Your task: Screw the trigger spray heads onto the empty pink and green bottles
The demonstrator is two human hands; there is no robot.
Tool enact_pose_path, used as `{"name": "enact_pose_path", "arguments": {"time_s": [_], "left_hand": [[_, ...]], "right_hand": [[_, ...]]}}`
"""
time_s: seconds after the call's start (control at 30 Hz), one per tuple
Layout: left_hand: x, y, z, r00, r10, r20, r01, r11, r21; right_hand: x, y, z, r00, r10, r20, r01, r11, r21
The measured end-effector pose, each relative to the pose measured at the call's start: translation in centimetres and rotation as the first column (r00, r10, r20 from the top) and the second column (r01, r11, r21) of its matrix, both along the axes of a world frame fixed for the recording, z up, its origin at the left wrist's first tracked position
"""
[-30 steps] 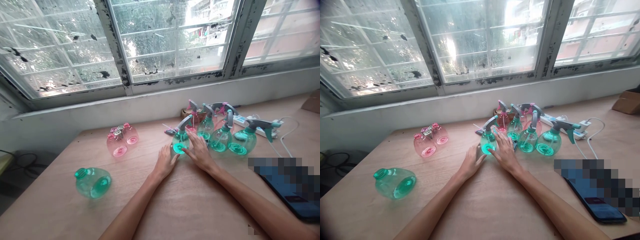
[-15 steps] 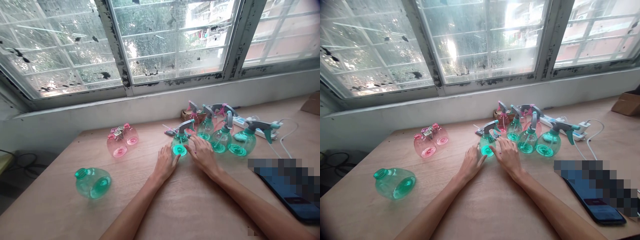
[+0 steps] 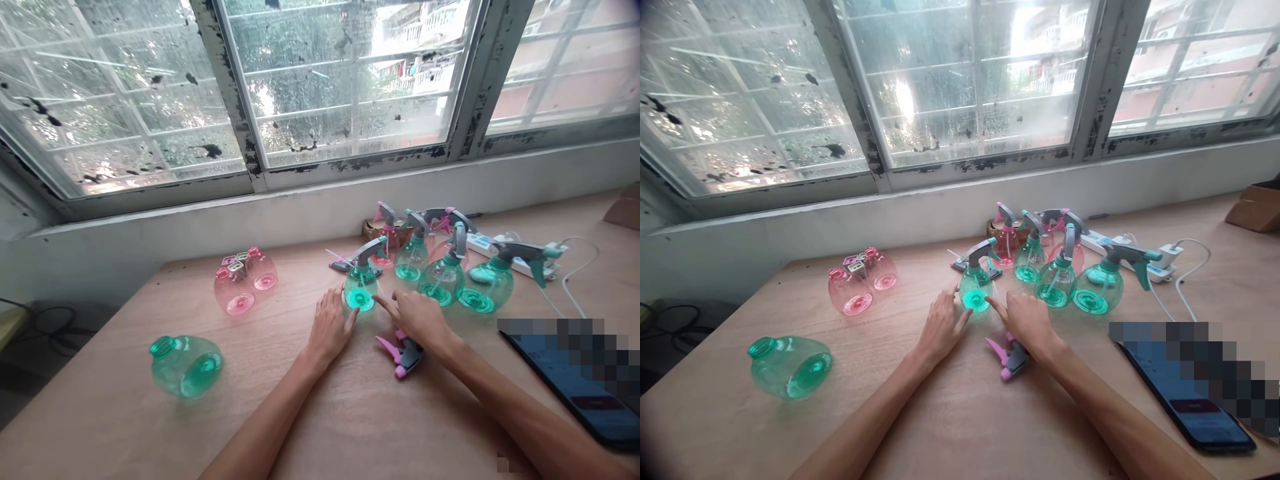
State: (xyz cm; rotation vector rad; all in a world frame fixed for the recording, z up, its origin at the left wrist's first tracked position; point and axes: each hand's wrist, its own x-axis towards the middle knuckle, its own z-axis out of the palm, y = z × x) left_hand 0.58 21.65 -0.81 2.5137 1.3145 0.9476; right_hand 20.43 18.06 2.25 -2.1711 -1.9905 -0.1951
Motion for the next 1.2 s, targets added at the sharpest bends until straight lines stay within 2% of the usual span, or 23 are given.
{"name": "enact_pose_path", "arguments": {"time_s": [0.1, 0.2, 0.3, 0.37, 0.53, 0.7, 0.77, 0.87, 0.93, 1.1, 1.2], "left_hand": [[0.0, 0.0, 0.1, 1.0, 0.015, -0.002, -0.015, 1.0, 0.001], [-0.1, 0.0, 0.2, 1.0, 0.016, -0.003, -0.016, 1.0, 0.003], [0.0, 0.0, 0.2, 1.0, 0.016, -0.013, -0.016, 1.0, -0.014], [0.0, 0.0, 0.1, 1.0, 0.013, -0.021, -0.014, 0.999, -0.03], [-0.1, -0.1, 0.3, 0.997, -0.052, -0.049, 0.05, 0.998, -0.048], [-0.3, 0.0, 0.1, 0.962, -0.246, -0.12, 0.237, 0.968, -0.089], [-0.3, 0.1, -0.1, 0.965, -0.233, -0.121, 0.221, 0.97, -0.1], [-0.4, 0.2, -0.2, 0.985, -0.139, -0.101, 0.127, 0.985, -0.113], [-0.3, 0.2, -0.2, 0.992, -0.087, -0.096, 0.077, 0.991, -0.106], [-0.3, 0.0, -0.1, 0.996, -0.006, -0.084, 0.001, 0.999, -0.052], [-0.2, 0.2, -0.2, 0.996, 0.064, -0.056, -0.066, 0.997, -0.031]], "right_hand": [[-0.1, -0.1, -0.2, 0.998, 0.061, -0.006, -0.061, 0.998, -0.016], [0.0, -0.2, -0.3, 0.976, 0.215, -0.022, -0.216, 0.975, -0.055], [0.2, -0.3, -0.6, 0.888, 0.458, -0.042, -0.46, 0.883, -0.097], [0.2, -0.4, -0.8, 0.824, 0.563, -0.064, -0.567, 0.817, -0.106], [-0.6, -0.6, -1.7, 0.764, 0.637, -0.105, -0.644, 0.762, -0.064], [-1.6, -0.5, -2.4, 0.726, 0.669, -0.159, -0.664, 0.742, 0.091], [-1.8, -0.3, -2.5, 0.694, 0.706, -0.144, -0.685, 0.708, 0.171], [-2.0, 0.1, -2.8, 0.656, 0.751, -0.073, -0.718, 0.651, 0.246], [-2.0, 0.4, -3.2, 0.667, 0.744, -0.034, -0.711, 0.65, 0.269], [-1.4, 1.1, -3.8, 0.754, 0.655, -0.052, -0.619, 0.735, 0.278], [-0.8, 1.6, -4.1, 0.777, 0.625, -0.081, -0.584, 0.762, 0.278]]}}
